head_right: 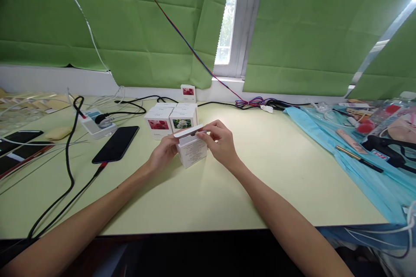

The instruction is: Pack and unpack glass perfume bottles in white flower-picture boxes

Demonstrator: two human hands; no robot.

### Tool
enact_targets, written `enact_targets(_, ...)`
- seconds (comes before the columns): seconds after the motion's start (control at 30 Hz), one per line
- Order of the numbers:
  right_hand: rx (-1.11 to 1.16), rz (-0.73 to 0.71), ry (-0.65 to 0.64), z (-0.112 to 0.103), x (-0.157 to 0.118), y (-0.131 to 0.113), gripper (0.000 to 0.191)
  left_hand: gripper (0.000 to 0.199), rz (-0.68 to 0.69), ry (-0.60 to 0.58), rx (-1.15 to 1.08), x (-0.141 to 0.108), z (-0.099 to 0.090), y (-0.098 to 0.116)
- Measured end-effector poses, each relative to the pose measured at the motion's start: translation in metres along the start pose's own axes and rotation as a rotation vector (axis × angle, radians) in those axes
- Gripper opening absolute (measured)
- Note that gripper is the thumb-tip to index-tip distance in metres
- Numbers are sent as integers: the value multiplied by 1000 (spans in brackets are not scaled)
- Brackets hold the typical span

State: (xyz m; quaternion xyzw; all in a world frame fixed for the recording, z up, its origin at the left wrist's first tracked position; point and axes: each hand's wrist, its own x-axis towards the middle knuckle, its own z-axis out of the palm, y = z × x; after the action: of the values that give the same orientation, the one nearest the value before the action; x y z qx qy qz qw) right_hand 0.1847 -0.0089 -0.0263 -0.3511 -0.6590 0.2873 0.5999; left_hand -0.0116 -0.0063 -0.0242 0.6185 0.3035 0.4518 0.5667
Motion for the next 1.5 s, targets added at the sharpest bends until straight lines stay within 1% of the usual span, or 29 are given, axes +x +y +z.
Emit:
enact_targets(0.33, 29, 28, 32, 2, -2, -1, 24, 47, 3, -4, 44, 0, -5, -5)
enact_targets(0.57, 20, 33, 52, 2, -2, 0, 23, 50, -1, 12, 37, 1, -3, -4)
enact_targets(0.9, 75, 109, -13, 2, 0, -5, 30, 45, -17, 12, 22, 0, -2, -4)
enact_targets(1.13, 71, 137, -13, 2, -1, -7, 35, 49, 15, 24, 58, 2, -4, -8)
enact_targets(1.33, 83, 141, -42, 1, 0, -3, 33, 50, 24, 16, 80, 2, -4, -8)
enact_targets(1.5, 79, 93, -63, 1, 0, -1, 28, 47, 14, 27, 80, 2, -4, -8)
